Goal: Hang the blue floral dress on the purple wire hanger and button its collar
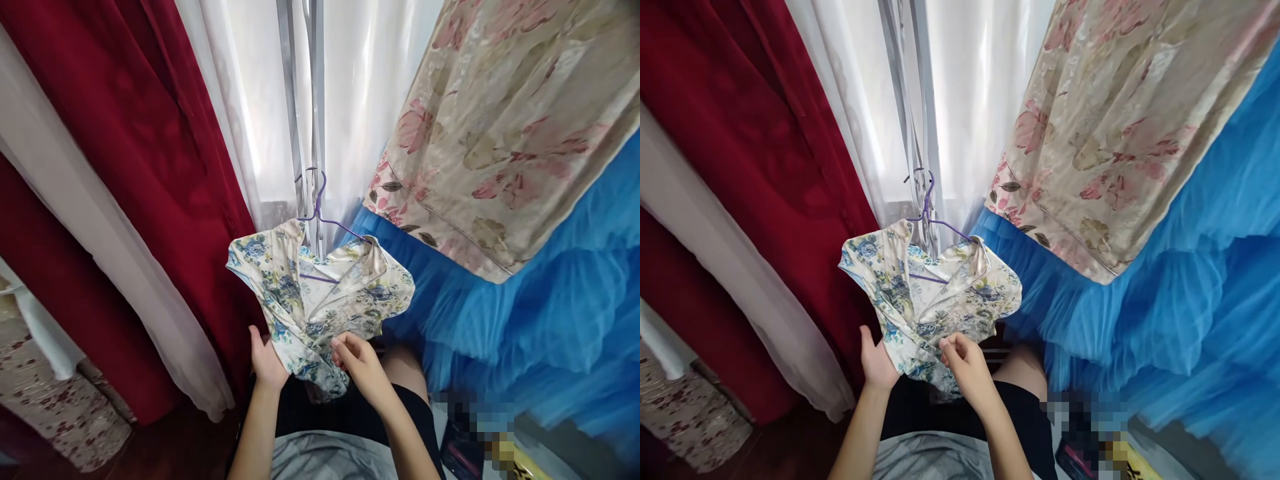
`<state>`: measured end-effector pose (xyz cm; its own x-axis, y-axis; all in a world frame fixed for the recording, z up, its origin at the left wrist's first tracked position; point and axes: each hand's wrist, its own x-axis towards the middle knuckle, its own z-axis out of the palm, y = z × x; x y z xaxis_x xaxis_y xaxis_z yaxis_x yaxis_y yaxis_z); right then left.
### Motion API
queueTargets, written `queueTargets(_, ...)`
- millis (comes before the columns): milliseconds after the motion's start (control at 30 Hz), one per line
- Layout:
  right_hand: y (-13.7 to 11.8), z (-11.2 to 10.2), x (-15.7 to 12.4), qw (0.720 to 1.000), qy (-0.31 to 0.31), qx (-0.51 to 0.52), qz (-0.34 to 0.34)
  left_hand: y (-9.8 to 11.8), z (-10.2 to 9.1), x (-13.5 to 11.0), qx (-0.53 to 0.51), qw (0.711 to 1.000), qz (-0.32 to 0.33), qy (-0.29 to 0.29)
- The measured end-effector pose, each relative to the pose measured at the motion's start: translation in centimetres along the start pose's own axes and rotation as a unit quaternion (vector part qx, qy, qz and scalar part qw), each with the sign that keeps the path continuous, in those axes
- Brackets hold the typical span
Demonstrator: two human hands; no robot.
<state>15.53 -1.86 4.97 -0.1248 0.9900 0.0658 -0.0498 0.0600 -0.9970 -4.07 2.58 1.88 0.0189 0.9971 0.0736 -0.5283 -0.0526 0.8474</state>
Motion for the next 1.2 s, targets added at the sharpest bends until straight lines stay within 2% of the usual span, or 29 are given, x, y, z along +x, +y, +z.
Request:
queueTargets(67, 0.6, 0.9, 0.9, 1.0, -0.006, -0.004, -0.005, -0.1, 0.1, -0.7, -0.043, 0.999, -0.02, 0.0)
queueTargets(133, 0.7, 1.5, 1.5, 1.0, 0.004, -0.011, -0.025, -0.4, 0.6, -1.2, -0.044, 0.998, -0.034, -0.008)
queueTargets(300, -0.1, 1.1, 1.6, 0.99, 0.071, -0.064, -0.103, -1.8, 2.0, -2.2, 0.06, 0.997, -0.026, -0.039)
queueTargets(467, -0.7, 0.0, 1.3, 0.99, 0.069, -0.057, -0.107, -2.6, 1.9, -2.4, 0.102, 0.994, -0.031, -0.01)
queueTargets(533, -0.9, -0.3, 1.3, 0.992, 0.062, -0.039, -0.104, -2.4, 1.4, -1.9, 0.115, 0.993, -0.026, 0.028)
queueTargets(567, -1.0, -0.4, 1.3, 0.993, 0.057, -0.033, -0.101, -2.2, 1.1, -1.6, 0.127, 0.99, -0.006, 0.065)
queueTargets(633, -1.3, -0.4, 1.3, 0.994, 0.054, -0.025, -0.095, -1.8, 0.8, -0.9, 0.162, 0.965, 0.091, 0.184)
queueTargets(700, -1.4, -0.3, 1.2, 0.995, 0.056, -0.009, -0.081, -1.7, 1.1, -0.8, 0.221, 0.898, 0.235, 0.3)
queueTargets(733, -1.5, -0.1, 1.1, 0.996, 0.056, 0.003, -0.073, -1.9, 1.6, -1.0, 0.258, 0.86, 0.303, 0.321)
queueTargets(767, -1.5, 0.0, 1.0, 0.996, 0.053, 0.016, -0.065, -2.2, 2.4, -1.4, 0.296, 0.834, 0.35, 0.306)
queueTargets(800, -1.5, 0.3, 0.9, 0.997, 0.049, 0.029, -0.058, -2.6, 3.3, -1.9, 0.333, 0.828, 0.372, 0.257)
queueTargets(867, -1.4, 0.6, 0.7, 0.997, 0.033, 0.045, -0.047, -3.6, 5.1, -2.9, 0.374, 0.851, 0.346, 0.124)
queueTargets(933, -1.6, 0.8, 0.5, 0.999, 0.008, 0.041, -0.028, -4.2, 6.5, -3.4, 0.375, 0.881, 0.284, 0.045)
queueTargets(1033, -2.6, 0.4, 1.2, 1.0, -0.026, 0.001, -0.01, -4.1, 7.1, -3.1, 0.367, 0.896, 0.248, 0.028)
queueTargets(1100, -4.2, -0.1, 2.7, 0.999, -0.037, -0.007, -0.01, -3.4, 6.8, -2.5, 0.379, 0.89, 0.253, 0.002)
queueTargets(1200, -8.1, -0.7, 6.0, 0.999, -0.034, 0.031, -0.023, -2.2, 6.5, -2.1, 0.426, 0.868, 0.249, -0.049)
